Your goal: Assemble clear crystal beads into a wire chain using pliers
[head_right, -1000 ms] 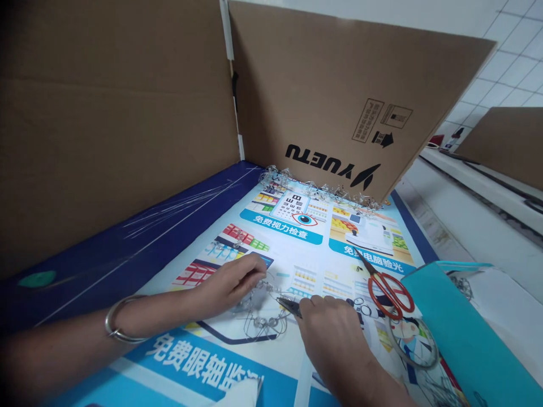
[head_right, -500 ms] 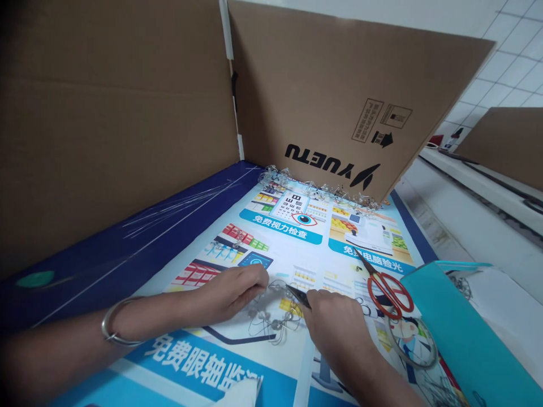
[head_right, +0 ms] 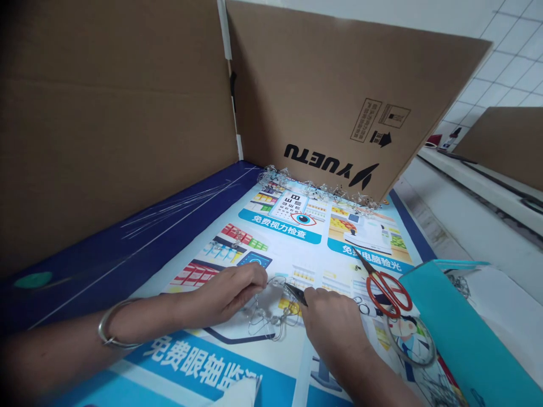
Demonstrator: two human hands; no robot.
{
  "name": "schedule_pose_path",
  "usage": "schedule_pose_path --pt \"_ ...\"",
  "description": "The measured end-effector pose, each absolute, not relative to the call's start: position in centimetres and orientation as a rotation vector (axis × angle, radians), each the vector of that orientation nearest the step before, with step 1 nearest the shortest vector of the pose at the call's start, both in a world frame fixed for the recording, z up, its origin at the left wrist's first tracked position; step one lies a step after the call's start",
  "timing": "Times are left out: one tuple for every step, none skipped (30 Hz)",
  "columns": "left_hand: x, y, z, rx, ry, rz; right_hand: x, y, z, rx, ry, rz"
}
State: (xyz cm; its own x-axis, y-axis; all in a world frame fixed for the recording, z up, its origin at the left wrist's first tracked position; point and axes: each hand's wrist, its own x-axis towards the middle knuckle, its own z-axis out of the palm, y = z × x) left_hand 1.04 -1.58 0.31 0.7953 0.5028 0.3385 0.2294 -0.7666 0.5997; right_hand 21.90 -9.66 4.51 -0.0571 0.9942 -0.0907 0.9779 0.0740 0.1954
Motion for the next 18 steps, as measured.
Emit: schedule_pose_path --pt "1.07 -1.57 0.32 2.423 0.553 0.678 21.92 -9.64 4.52 2.009 2.143 0.113" --pt "1.09 -1.56 0.36 2.405 0.581 0.688 21.93 -9.61 4.54 2.010 2.138 0.104" --pt "1.12 -1.53 0.41 2.386 0.615 0.689 21.93 -9.56 4.56 2.011 2.133 0.095" --pt "1.15 -1.51 0.47 2.371 0.643 0.678 21.92 -9.51 4.57 2.009 2.130 0.090" --pt "1.17 -1.48 0.53 2.361 0.662 0.660 21.90 -9.45 4.58 2.005 2.130 0.088" --pt "1.19 -1.46 0.59 2.356 0.674 0.637 21.88 -9.39 4.58 2.001 2.133 0.090" --pt "1.21 -1.44 0.64 2.356 0.680 0.614 21.86 -9.34 4.56 1.999 2.135 0.094" --pt "1.23 -1.43 0.67 2.359 0.685 0.596 21.85 -9.28 4.52 1.997 2.137 0.098" --pt "1.26 -1.42 0.68 2.364 0.692 0.586 21.85 -9.22 4.47 1.997 2.136 0.100" --pt "1.30 -1.43 0.69 2.365 0.706 0.585 21.86 -9.16 4.41 1.998 2.133 0.099" --pt "1.35 -1.44 0.68 2.360 0.727 0.595 21.89 -9.09 4.34 1.997 2.133 0.096" --pt "1.41 -1.45 0.67 2.345 0.752 0.615 21.93 -9.01 4.27 1.996 2.134 0.090" --pt "1.48 -1.45 0.66 2.322 0.783 0.640 21.98 -8.93 4.20 1.994 2.137 0.082" --pt "1.54 -1.44 0.63 2.290 0.820 0.665 22.04 -8.85 4.12 1.994 2.142 0.073" --pt "1.61 -1.43 0.61 2.256 0.858 0.685 22.09 -8.78 4.04 1.996 2.146 0.063" --pt "1.67 -1.40 0.58 2.225 0.891 0.697 22.14 -8.73 3.95 1.997 2.153 0.054" --pt "1.71 -1.37 0.54 2.202 0.915 0.701 22.17 -8.70 3.87 1.999 2.159 0.050" --pt "1.74 -1.34 0.50 2.189 0.929 0.700 22.20 -8.68 3.79 2.001 2.166 0.055"
